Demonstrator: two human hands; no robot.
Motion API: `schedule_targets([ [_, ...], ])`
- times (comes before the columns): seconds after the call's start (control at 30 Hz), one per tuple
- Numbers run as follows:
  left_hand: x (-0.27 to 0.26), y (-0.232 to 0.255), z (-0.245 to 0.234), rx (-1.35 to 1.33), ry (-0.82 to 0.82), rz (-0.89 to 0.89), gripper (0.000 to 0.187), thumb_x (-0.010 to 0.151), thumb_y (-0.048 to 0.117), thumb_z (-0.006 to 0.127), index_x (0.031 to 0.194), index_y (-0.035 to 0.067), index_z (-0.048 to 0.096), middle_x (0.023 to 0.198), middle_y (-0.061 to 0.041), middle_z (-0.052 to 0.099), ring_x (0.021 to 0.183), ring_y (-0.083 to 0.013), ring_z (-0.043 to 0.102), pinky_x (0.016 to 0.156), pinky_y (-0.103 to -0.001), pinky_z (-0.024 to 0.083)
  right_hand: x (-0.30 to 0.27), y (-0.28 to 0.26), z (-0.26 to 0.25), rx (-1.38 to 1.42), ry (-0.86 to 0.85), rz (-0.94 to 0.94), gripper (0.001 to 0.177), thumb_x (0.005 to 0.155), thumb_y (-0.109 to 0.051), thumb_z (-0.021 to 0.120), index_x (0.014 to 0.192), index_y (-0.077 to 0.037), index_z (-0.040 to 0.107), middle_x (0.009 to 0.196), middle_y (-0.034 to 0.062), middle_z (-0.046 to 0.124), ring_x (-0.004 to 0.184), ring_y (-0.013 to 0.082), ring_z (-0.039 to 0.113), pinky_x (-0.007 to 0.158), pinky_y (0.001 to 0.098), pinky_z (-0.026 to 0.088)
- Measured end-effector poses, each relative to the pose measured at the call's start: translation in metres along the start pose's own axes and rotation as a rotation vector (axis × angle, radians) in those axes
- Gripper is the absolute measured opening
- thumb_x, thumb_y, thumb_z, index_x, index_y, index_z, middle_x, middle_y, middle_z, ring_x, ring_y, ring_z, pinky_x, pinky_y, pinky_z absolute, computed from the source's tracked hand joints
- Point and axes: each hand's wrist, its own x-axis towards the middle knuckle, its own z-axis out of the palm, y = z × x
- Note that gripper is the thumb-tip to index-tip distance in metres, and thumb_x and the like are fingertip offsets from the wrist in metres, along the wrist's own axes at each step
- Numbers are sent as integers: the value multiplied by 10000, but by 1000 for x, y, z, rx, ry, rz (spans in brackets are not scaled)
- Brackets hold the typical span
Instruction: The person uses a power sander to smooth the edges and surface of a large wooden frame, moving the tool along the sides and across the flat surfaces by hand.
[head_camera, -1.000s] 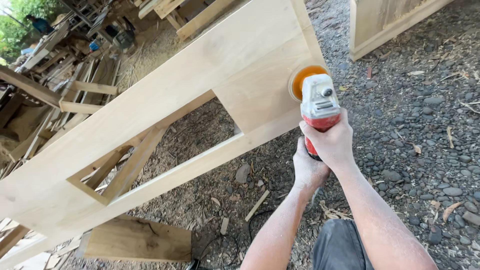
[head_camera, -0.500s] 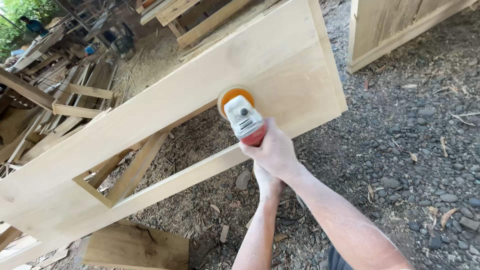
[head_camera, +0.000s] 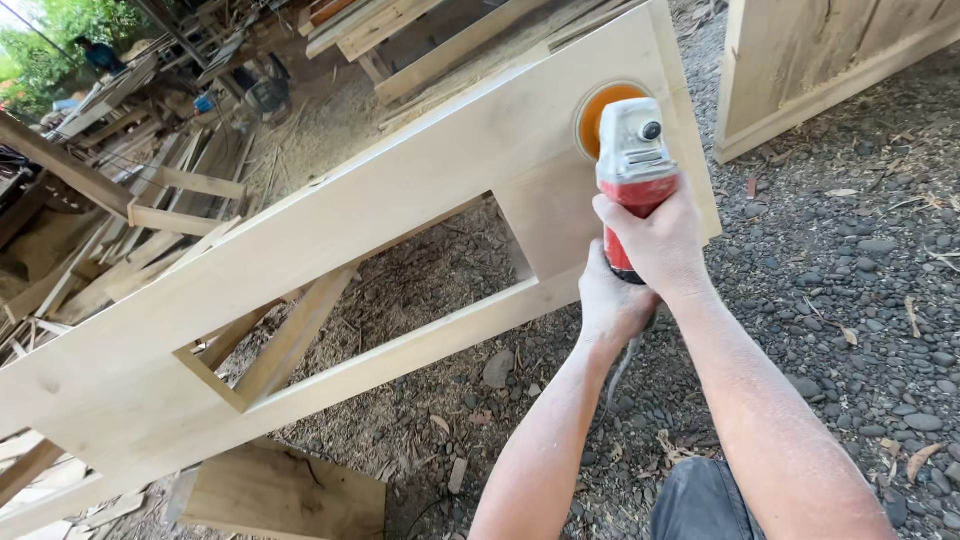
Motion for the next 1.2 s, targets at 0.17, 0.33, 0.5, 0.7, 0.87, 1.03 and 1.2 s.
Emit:
schedule_targets([
  [0.17, -11, -7, -26, -189, 23, -17, 636, 707, 259, 867, 1206, 58, 529, 1157, -125, 718, 1062, -200, 711, 932, -336, 565, -20, -7, 28, -75, -57, -49, 648, 806, -352, 866, 1217, 29, 539, 1068, 156, 739, 1004, 247, 752, 882, 365, 576],
  [0.33, -22, -21, -70, -231, 89, 34, 681, 743, 226, 851, 1309, 72, 504, 1192, -98, 697, 1094, -168, 689, 934, -312, 547, -42, -29, 67, -128, -173, -55, 665, 792, -383, 867, 1187, 20, 513, 1045, 177, 745, 998, 274, 759, 876, 377, 583],
  [0.5, -22, -32, -98, -348, 94, 55, 637, 804, 209, 841, 1311, 40, 496, 1214, -109, 682, 1081, -164, 685, 947, -310, 562, -51, -41, 99, -211, -209, -38, 688, 768, -421, 876, 1147, 21, 510, 983, 192, 745, 941, 299, 765, 828, 398, 597],
  [0.7, -24, -51, -135, -612, 160, 81, 645, 808, 141, 820, 1347, 0, 495, 1226, -124, 653, 1074, -177, 663, 929, -333, 573, -71, -56, 146, -301, -321, -124, 715, 767, -497, 844, 1119, 15, 491, 903, 185, 756, 835, 303, 775, 788, 408, 619],
  [0.87, -38, -69, -179, -560, 224, -23, 641, 870, 225, 771, 1408, 14, 494, 1267, -81, 647, 1124, -164, 666, 946, -318, 568, -93, -77, 186, -379, -476, -121, 714, 755, -526, 831, 1102, -15, 473, 893, 187, 741, 824, 344, 765, 769, 433, 616],
  [1.03, -40, -72, -175, -626, 272, -23, 673, 868, 233, 767, 1437, 26, 472, 1274, -63, 629, 1125, -153, 644, 932, -313, 547, -97, -79, 185, -367, -493, -183, 730, 753, -533, 841, 1099, -15, 461, 895, 208, 727, 851, 391, 746, 748, 482, 593],
  [1.2, -26, -58, -140, -619, 218, -24, 708, 845, 206, 783, 1448, 40, 450, 1278, -67, 624, 1118, -145, 641, 920, -312, 545, -68, -69, 153, -414, -475, -103, 742, 757, -554, 832, 1106, -21, 451, 895, 201, 736, 868, 378, 748, 775, 470, 591],
])
